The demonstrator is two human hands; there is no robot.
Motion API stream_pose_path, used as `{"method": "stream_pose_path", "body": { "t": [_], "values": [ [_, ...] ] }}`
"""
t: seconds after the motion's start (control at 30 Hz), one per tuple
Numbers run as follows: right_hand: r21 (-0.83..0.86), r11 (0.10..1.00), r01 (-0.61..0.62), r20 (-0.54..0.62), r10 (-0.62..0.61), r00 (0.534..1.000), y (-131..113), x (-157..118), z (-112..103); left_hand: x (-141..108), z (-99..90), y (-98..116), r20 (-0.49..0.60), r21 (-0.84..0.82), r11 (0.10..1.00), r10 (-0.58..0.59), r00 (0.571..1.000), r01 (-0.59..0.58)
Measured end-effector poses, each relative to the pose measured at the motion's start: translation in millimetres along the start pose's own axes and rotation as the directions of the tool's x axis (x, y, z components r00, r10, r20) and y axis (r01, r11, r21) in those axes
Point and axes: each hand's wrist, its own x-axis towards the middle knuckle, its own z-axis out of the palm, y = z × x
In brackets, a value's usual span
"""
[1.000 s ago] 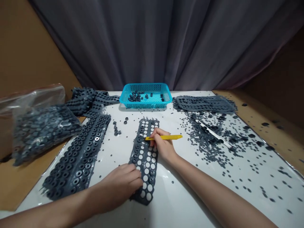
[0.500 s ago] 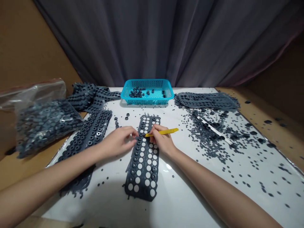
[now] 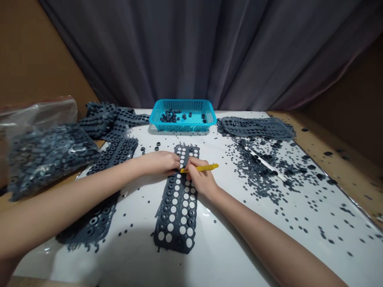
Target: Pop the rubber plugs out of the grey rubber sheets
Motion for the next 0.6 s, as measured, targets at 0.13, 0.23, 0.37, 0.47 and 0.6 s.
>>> {"method": "stream_pose_path", "body": {
  "t": [0.13, 0.23, 0.37, 0.47, 0.6],
  "values": [
    [-0.017, 1.0, 0.011, -0.01, -0.012, 1.0, 1, 0, 0, -8, 20.6, 1, -0.086, 0.193, 0.98, 0.062, 0.994, -0.044],
    [-0.043, 0.999, 0.031, -0.014, -0.031, 0.999, 2, 0, 0, -12, 32.2, 2, -0.15, 0.245, 0.968, 0.091, 0.985, -0.052],
    [-0.059, 0.998, 0.023, -0.021, -0.024, 0.999, 3, -1, 0, -14, 36.8, 2, -0.19, 0.139, 0.989, -0.018, 0.982, 0.045],
    [-0.053, 0.999, 0.009, -0.022, -0.01, 1.0, 3, -1, 1, -16, 36.7, 2, -0.215, -0.064, 0.992, -0.117, 0.97, 0.105],
    [-0.047, 0.999, 0.005, -0.026, -0.006, 1.0, 3, -1, 1, -19, 35.2, 3, -0.256, -0.293, 0.939, -0.257, 0.932, 0.179]
  ]
}}
